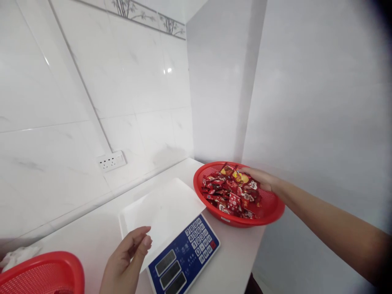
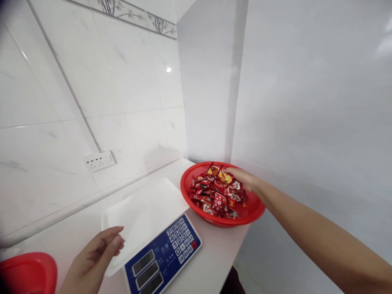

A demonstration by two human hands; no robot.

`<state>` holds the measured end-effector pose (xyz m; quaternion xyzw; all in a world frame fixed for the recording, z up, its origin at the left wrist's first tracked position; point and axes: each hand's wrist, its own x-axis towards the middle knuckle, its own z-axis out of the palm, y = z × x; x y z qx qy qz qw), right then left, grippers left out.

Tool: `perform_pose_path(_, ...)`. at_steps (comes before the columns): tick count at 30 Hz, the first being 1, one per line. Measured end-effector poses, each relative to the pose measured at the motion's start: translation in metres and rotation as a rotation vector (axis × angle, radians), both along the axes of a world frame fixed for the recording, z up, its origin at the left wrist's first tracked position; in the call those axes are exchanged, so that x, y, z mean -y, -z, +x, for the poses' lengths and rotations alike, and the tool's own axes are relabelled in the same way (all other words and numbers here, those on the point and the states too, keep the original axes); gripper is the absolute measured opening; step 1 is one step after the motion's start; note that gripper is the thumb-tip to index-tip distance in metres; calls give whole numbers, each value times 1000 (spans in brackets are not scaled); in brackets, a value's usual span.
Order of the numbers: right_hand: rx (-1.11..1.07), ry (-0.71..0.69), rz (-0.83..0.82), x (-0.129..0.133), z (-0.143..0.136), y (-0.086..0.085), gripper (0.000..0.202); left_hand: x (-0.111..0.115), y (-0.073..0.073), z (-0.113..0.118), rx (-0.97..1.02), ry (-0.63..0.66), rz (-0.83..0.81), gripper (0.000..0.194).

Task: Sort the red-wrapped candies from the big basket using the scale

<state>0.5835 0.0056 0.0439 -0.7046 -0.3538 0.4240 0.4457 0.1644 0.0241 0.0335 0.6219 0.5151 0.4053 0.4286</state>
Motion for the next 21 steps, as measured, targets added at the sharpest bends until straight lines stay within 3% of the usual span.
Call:
perform_pose_path(4,-312,44,5,-4,-18,-16,27,1,2,4,18,-28,58,46)
perform_pose_path(9,-510,2,14,-12,-62,-28,23,-3,8,7,36,65,28,45)
perform_pose_path(13,-590,-107,48,-22,-116,-19,16,-4,18,12,275,95,15,46)
perform_pose_path(17,-702,-417,-78,-29,-178,-2,27,-5,24,17,530,156,-82,50)
perform_pose_path(21,-756,-550,-90,-31,-223,9,30,-10,25,14,723,125,-110,34)
